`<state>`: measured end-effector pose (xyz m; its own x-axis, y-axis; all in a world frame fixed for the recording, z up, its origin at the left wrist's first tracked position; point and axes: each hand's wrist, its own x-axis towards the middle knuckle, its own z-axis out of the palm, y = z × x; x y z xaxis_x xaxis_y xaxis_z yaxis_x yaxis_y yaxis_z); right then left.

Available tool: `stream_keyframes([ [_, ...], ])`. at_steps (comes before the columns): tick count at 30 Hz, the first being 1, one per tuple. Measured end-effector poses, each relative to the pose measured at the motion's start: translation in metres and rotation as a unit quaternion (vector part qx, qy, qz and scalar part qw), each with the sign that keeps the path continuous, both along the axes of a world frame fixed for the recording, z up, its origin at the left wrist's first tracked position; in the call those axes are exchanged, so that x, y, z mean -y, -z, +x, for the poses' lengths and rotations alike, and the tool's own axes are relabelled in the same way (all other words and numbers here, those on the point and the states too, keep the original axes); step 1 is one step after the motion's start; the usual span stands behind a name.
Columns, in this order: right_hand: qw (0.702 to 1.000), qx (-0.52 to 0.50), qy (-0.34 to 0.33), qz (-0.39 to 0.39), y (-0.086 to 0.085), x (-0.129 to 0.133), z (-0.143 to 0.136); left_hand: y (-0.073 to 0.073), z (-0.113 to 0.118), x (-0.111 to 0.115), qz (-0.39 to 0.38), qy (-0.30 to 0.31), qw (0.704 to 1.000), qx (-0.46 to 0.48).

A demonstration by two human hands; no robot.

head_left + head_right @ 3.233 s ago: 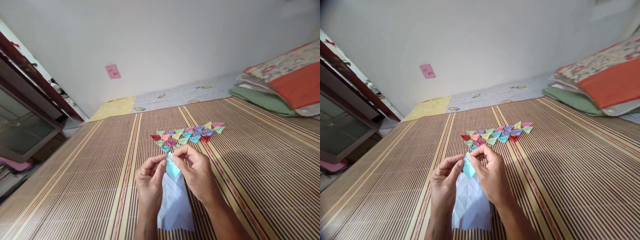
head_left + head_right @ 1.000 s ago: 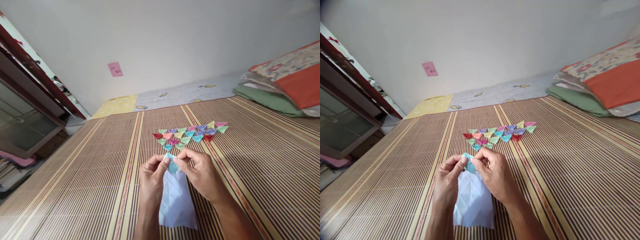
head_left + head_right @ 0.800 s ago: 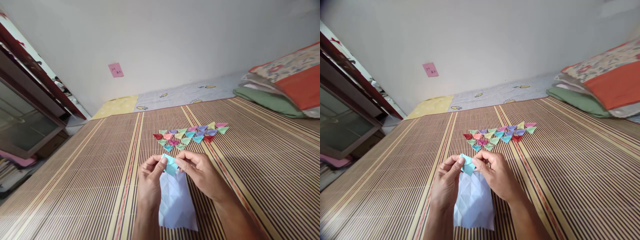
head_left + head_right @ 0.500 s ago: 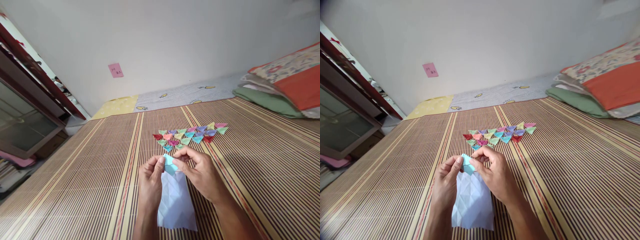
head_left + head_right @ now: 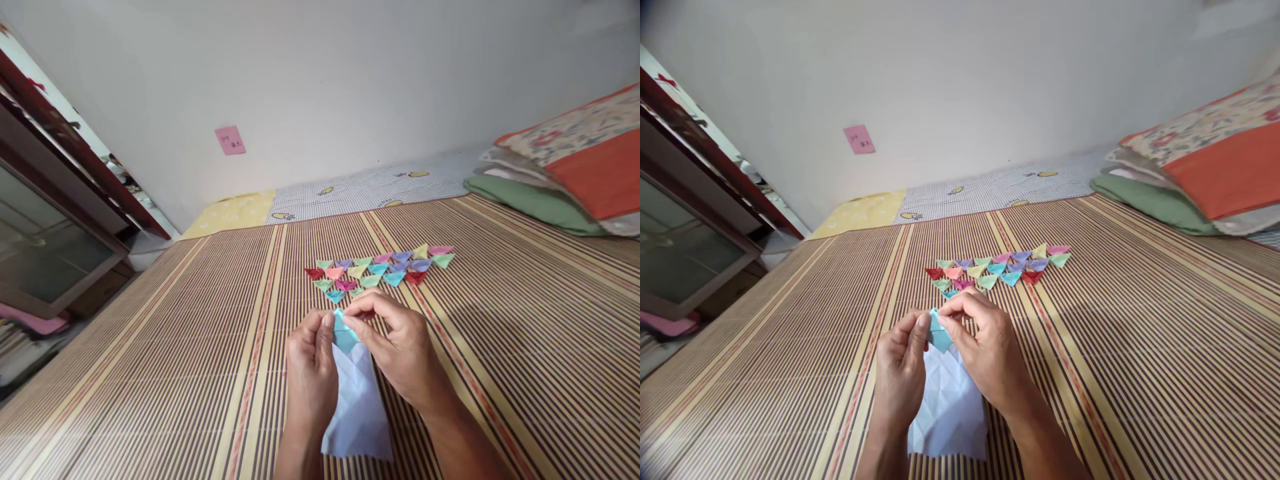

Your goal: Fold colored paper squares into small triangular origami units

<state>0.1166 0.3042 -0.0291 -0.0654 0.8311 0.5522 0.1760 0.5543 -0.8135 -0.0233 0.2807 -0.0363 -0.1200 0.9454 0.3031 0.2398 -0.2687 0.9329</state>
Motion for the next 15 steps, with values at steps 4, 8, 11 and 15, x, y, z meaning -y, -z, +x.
stream_keyframes([
  [4, 0.999, -0.009, -0.004, -0.046, -0.0013, -0.0001, 0.001, -0.0004, 0.0009, 0.0005, 0.028, 0.008, 0.999, -0.035],
  [8, 0.997, -0.011, 0.0, -0.071, -0.001, -0.0001, 0.0005, -0.0028, 0.0015, 0.0006, 0.054, -0.002, 0.996, -0.076],
  [11, 0.996, -0.026, 0.006, -0.082, 0.0012, -0.0006, 0.0003, -0.0044, 0.0008, 0.0001, 0.053, 0.009, 0.995, -0.082],
  [15, 0.991, -0.04, -0.032, -0.12, 0.0032, -0.0016, 0.0027, -0.0061, -0.0018, -0.0004, 0.043, 0.022, 0.996, -0.075],
])
